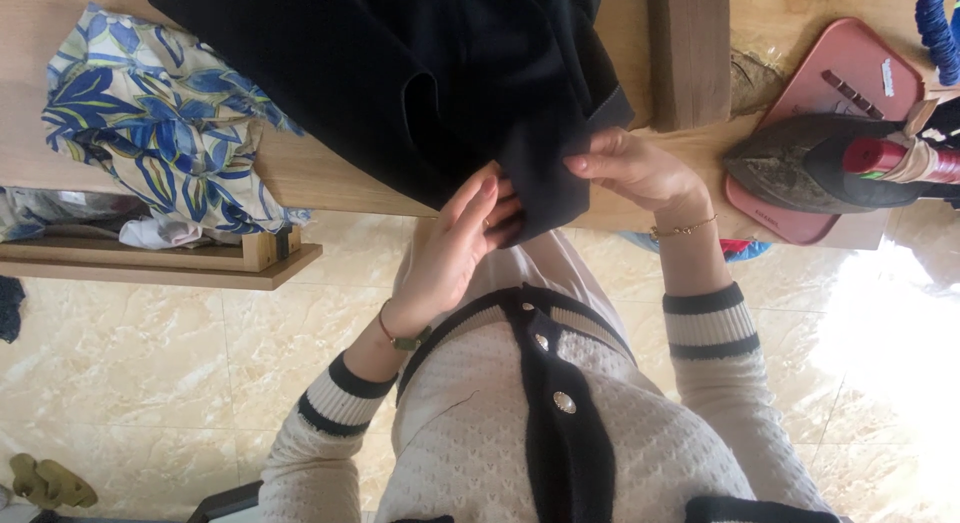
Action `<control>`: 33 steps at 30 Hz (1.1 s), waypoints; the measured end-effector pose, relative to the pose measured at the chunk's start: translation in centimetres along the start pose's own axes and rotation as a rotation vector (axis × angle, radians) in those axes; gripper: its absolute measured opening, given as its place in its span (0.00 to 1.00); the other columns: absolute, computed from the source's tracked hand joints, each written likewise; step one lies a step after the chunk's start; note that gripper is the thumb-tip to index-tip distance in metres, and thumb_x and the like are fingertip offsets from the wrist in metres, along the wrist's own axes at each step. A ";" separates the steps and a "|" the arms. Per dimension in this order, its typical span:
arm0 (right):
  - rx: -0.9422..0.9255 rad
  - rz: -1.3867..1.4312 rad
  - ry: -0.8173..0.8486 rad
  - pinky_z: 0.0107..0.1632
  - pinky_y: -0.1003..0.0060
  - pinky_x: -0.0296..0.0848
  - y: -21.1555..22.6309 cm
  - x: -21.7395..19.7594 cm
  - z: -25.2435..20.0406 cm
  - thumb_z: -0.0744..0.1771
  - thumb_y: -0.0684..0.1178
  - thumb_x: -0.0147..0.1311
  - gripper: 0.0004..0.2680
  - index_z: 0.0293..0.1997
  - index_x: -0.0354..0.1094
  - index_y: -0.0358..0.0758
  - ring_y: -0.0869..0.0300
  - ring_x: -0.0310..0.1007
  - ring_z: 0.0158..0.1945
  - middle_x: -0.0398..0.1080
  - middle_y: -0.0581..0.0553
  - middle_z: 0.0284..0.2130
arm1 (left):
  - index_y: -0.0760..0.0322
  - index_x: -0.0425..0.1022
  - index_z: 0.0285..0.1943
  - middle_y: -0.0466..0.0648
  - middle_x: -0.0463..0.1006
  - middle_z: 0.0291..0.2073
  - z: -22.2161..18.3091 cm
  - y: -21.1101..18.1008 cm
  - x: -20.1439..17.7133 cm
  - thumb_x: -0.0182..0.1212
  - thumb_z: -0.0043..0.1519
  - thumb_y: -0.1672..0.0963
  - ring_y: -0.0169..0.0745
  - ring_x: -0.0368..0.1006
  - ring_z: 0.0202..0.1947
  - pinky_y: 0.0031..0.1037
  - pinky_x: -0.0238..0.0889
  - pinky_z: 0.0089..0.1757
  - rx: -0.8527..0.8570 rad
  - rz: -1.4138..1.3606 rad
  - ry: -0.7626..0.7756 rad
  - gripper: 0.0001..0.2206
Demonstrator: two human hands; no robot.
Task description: Ironing and pressing a black garment on a workbench using a steam iron.
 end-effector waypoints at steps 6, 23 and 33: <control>-0.010 0.060 0.013 0.54 0.55 0.76 2.4 1.7 -0.6 0.68 0.49 0.59 0.07 0.46 0.79 0.41 0.54 0.78 0.50 0.79 0.42 0.43 | 0.57 0.34 0.82 0.63 0.59 0.67 0.6 -2.8 0.0 0.57 0.67 0.46 0.61 0.63 0.64 0.60 0.62 0.58 0.032 0.176 -0.088 0.41; -0.167 0.276 -0.093 0.47 0.48 0.80 4.7 3.8 -1.2 0.70 0.50 0.54 0.09 0.39 0.77 0.36 0.47 0.82 0.37 0.77 0.35 0.32 | 0.54 0.79 0.51 0.45 0.81 0.42 -3.3 -7.0 1.6 0.76 0.55 0.49 0.44 0.81 0.44 0.31 0.74 0.47 0.494 0.802 -0.313 0.18; -0.212 0.395 -0.128 0.48 0.49 0.80 7.3 7.0 -1.3 0.70 0.49 0.53 0.08 0.40 0.76 0.38 0.48 0.82 0.38 0.77 0.39 0.31 | 0.57 0.80 0.41 0.44 0.82 0.37 -3.3 -6.2 2.4 0.71 0.60 0.55 0.43 0.81 0.41 0.29 0.74 0.44 0.680 0.808 -0.472 0.06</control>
Point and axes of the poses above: each hand's wrist, its own z-axis towards the middle knuckle, its own x-axis out of the palm, y = z × x, the point moved 9 cm from there along z, towards the middle knuckle
